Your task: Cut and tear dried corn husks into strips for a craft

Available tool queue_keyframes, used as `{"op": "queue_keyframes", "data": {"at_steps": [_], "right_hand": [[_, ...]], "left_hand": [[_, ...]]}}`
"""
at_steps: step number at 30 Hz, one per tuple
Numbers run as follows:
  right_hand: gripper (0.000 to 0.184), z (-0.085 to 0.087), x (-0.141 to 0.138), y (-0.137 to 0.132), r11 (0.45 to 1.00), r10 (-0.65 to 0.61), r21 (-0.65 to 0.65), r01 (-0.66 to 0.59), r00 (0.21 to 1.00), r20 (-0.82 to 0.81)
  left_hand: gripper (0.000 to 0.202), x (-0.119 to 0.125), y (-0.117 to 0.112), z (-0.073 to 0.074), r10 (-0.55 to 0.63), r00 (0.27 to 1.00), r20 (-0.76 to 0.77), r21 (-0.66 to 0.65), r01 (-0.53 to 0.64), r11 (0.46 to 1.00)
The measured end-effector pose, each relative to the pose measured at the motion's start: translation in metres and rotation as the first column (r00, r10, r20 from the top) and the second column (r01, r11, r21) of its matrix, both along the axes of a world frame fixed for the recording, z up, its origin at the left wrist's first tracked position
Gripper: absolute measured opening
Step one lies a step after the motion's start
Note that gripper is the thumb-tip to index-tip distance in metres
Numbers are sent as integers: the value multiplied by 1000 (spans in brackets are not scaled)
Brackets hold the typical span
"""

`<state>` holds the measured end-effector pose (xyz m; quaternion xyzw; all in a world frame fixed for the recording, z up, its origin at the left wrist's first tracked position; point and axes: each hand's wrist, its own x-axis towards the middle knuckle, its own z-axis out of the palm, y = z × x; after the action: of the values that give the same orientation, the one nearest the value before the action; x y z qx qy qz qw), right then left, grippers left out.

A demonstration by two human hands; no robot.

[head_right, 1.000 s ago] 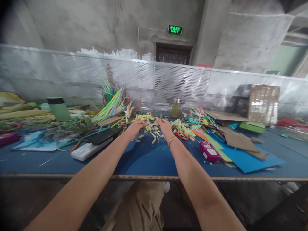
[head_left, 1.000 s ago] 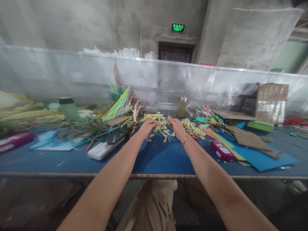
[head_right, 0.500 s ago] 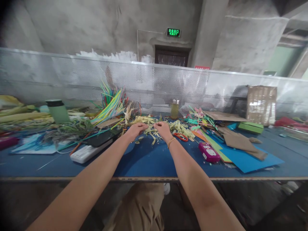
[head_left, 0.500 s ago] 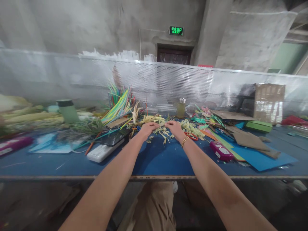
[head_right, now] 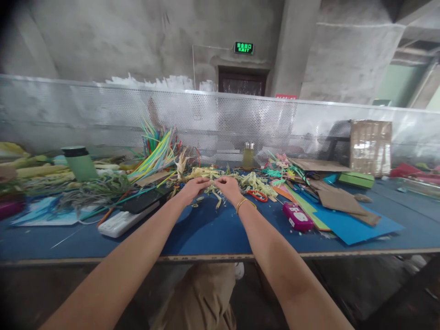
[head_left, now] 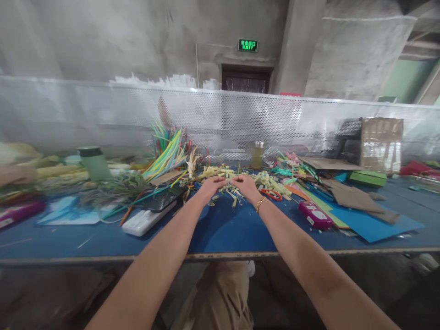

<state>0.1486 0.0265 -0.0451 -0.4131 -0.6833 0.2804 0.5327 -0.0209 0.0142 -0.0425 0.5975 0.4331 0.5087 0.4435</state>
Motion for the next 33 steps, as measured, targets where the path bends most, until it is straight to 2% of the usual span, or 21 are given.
{"op": "queue_keyframes", "data": {"at_steps": [8,14,19,24,29,33], "right_hand": [[16,1,0,-3,999,3,48,-7,996,90],[11,3,-2,-9,996,-53,75,41,986,158],[13,3,-4,-13,994,-99,64,86,961,257],[15,5,-6,-19,980,-187,125,152,918,349],[13,5,-8,-21,980,-190,128,153,912,363],[11,5,-7,-18,982,-174,126,138,922,346]], "left_hand": [[34,1,-1,1,-46,998,-45,19,47,999],[34,2,-4,2,6,993,-121,33,-2,999],[35,1,-2,-4,27,988,-154,39,-22,999],[34,-2,3,-10,61,974,-219,57,-50,997],[33,-4,4,-10,61,961,-270,47,-51,998],[30,-3,0,-6,53,966,-253,22,-49,999]]}}
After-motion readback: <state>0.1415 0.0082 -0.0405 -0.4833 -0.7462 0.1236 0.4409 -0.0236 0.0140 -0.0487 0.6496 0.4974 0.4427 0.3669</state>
